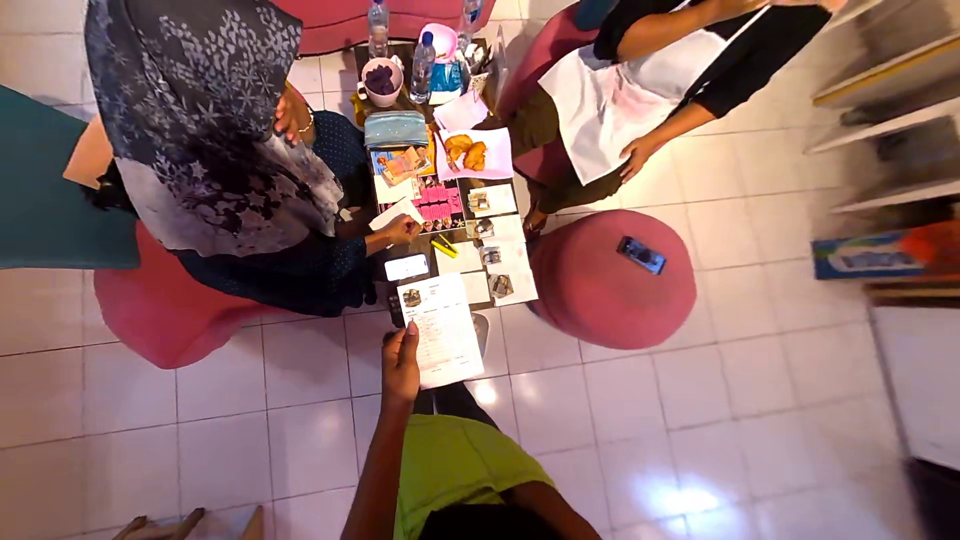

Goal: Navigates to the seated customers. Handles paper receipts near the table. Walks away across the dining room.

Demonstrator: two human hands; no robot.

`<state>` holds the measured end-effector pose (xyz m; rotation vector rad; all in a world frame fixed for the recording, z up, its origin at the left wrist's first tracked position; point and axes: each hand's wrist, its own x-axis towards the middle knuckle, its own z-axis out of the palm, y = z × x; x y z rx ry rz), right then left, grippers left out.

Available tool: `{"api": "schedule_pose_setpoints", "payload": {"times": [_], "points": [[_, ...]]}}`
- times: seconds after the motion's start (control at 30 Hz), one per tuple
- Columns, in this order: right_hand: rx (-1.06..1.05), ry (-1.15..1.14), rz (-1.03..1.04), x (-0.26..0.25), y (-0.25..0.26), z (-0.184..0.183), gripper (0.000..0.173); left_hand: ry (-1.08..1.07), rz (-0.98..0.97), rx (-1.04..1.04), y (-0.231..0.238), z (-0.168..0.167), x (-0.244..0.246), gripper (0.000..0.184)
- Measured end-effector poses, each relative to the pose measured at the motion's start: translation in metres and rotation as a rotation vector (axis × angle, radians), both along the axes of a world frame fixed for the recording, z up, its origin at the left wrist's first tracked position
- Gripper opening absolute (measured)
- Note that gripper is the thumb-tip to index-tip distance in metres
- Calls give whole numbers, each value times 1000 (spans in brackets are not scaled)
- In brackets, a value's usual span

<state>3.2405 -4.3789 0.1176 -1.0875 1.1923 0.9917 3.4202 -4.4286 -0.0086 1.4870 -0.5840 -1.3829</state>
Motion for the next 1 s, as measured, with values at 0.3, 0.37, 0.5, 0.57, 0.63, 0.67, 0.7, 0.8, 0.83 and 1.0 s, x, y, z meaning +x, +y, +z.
{"api": "schedule_pose_setpoints", "payload": {"times": [0.3, 0.37, 0.5, 0.57, 0.63, 0.67, 0.7, 0.8, 0.83, 1.0], "points": [[-16, -21, 40, -5, 4, -2, 49, 62, 9, 12, 7, 0, -7, 27], [-57, -36, 13, -8, 7, 2, 48, 61, 7, 7, 8, 0, -9, 26], [-82, -32, -57, -12, 13, 7, 45, 54, -10, -19, 11, -1, -13, 23], [-65, -22, -50, -13, 13, 8, 45, 55, -18, -42, 12, -3, -15, 22], [-71, -23, -68, -14, 15, 8, 46, 58, -30, -53, 13, -4, -16, 22], [-79, -24, -84, -15, 17, 9, 46, 63, -34, -54, 14, -3, -17, 22], [-77, -24, -94, -15, 17, 8, 46, 68, -37, -60, 14, -2, -17, 21], [-50, -20, -76, -15, 17, 6, 48, 89, -43, -72, 15, 3, -20, 22], [-38, -15, -61, -14, 16, 6, 48, 94, -46, -73, 15, 4, -21, 22], [-14, -32, -46, -20, 19, 9, 49, 87, -68, -64, 16, 3, -23, 21]]}}
